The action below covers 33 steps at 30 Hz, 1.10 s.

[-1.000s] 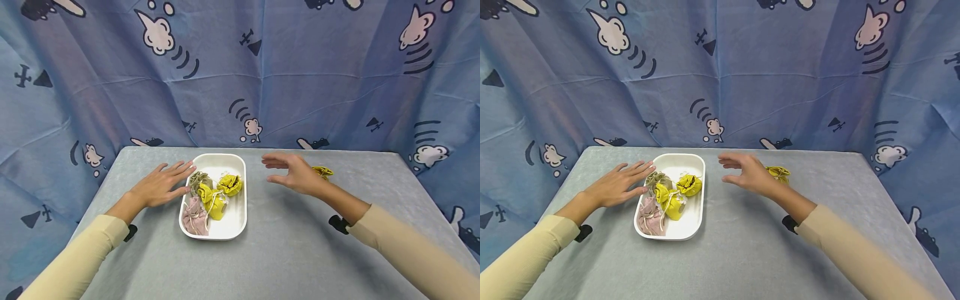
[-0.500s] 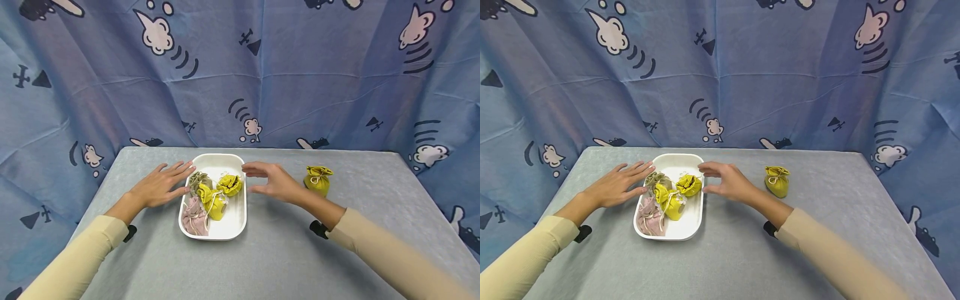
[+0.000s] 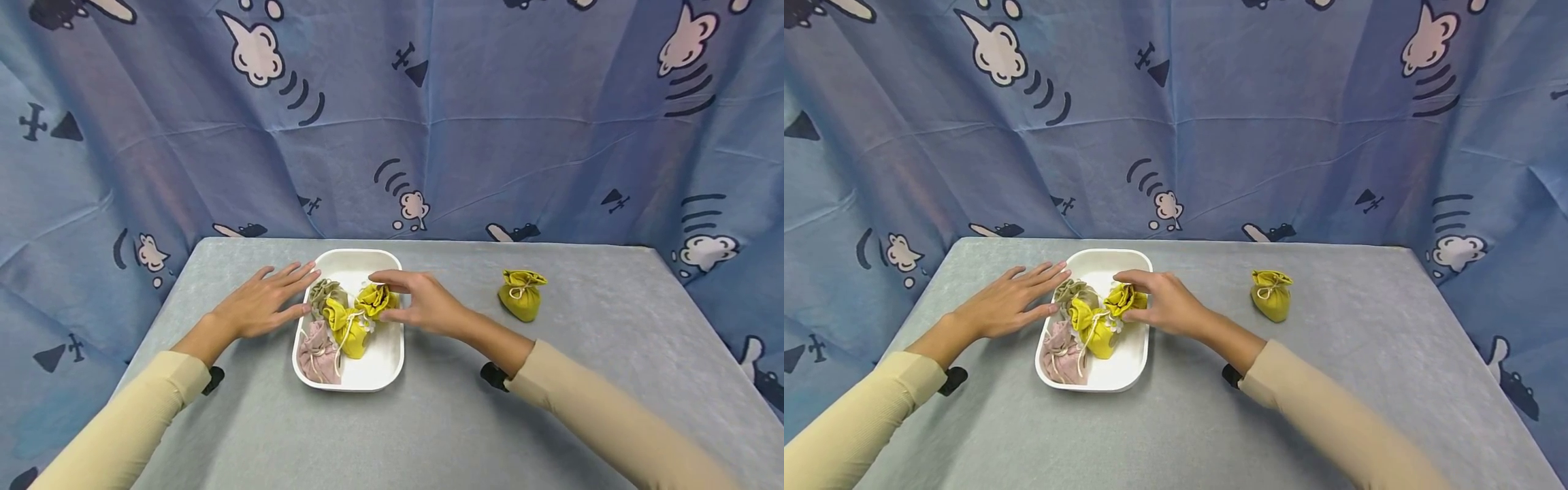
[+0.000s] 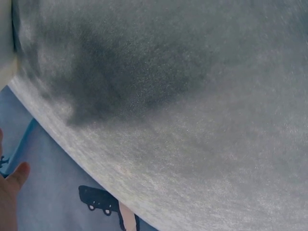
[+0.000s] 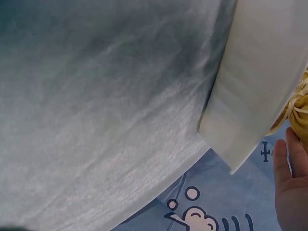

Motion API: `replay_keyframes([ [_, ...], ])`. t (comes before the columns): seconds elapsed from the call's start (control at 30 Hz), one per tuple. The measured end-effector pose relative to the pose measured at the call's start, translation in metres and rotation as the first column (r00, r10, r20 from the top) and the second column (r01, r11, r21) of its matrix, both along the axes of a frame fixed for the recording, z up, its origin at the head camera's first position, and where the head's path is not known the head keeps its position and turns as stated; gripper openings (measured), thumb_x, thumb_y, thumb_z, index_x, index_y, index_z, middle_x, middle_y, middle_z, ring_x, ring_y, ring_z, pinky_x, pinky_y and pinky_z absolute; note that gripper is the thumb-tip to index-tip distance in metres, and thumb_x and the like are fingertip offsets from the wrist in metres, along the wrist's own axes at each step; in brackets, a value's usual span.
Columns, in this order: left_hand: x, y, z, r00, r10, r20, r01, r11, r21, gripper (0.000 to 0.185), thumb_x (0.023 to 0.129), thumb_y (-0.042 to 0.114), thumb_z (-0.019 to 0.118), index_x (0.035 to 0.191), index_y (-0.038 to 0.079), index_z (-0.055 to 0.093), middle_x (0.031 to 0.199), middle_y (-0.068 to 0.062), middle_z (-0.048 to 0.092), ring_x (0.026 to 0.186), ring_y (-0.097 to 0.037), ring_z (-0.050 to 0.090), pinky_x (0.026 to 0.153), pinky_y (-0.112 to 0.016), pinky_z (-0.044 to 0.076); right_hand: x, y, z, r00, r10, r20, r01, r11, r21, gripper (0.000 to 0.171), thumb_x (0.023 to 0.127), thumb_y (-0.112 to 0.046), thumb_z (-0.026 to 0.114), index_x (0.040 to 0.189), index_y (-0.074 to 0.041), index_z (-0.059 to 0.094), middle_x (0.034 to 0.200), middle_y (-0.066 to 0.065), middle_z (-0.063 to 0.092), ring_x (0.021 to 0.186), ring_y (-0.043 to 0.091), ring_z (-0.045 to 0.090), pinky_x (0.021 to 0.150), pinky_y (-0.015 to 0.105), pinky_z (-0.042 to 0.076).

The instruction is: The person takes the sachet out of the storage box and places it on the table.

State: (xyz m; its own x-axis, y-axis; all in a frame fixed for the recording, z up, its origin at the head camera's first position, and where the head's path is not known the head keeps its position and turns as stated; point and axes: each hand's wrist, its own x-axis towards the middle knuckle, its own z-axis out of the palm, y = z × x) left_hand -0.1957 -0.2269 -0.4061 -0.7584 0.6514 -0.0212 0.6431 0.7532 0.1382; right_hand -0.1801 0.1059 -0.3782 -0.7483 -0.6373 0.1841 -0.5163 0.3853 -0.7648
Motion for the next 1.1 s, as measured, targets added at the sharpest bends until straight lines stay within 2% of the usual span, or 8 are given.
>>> replay_keyframes([
  [0.37,0.000,0.000,0.002,1.000,0.009,0.006,-0.009,1.000,-0.013,0.067,0.104,0.054,0.041,0.160,0.021,0.025,0.166,-0.002,0.017,0.150,-0.030,0.021,0.114,-0.063,0.021,0.001,-0.008,-0.005,0.994,-0.026,-0.107,0.036,0.995,0.091,0.063,0.078,-0.006,0.085,0.136,-0.005,0.060,0.131,0.011,0.064,0.115,0.026,0.064,0.098,0.038,0.051],
  [0.6,0.000,0.000,0.002,1.000,0.005,0.002,-0.005,1.000,-0.019,0.067,0.104,0.053,0.041,0.160,0.020,0.026,0.166,-0.002,0.018,0.150,-0.030,0.022,0.114,-0.063,0.022,0.001,-0.014,-0.009,0.989,-0.050,-0.136,0.062,0.994,0.090,0.059,0.078,-0.001,0.083,0.133,-0.003,0.062,0.128,0.013,0.066,0.109,0.025,0.067,0.094,0.035,0.053],
  [0.83,0.000,0.000,0.001,1.000,0.005,0.001,-0.005,1.000,-0.022,0.067,0.104,0.054,0.040,0.160,0.021,0.025,0.165,-0.003,0.019,0.149,-0.031,0.023,0.113,-0.064,0.022,0.000,-0.017,-0.011,0.987,-0.071,-0.145,0.083,0.993,0.078,0.046,0.081,0.004,0.079,0.125,-0.001,0.066,0.121,0.012,0.069,0.104,0.024,0.069,0.090,0.028,0.054],
  [1.1,0.000,0.000,0.001,1.000,0.005,-0.007,-0.005,1.000,-0.022,0.068,0.103,0.055,0.040,0.160,0.021,0.024,0.165,-0.002,0.018,0.150,-0.031,0.023,0.114,-0.064,0.021,0.000,-0.016,-0.011,0.984,-0.079,-0.161,0.095,0.991,0.093,0.033,0.082,0.002,0.079,0.113,-0.003,0.073,0.112,0.008,0.073,0.103,0.020,0.069,0.091,0.029,0.054],
])
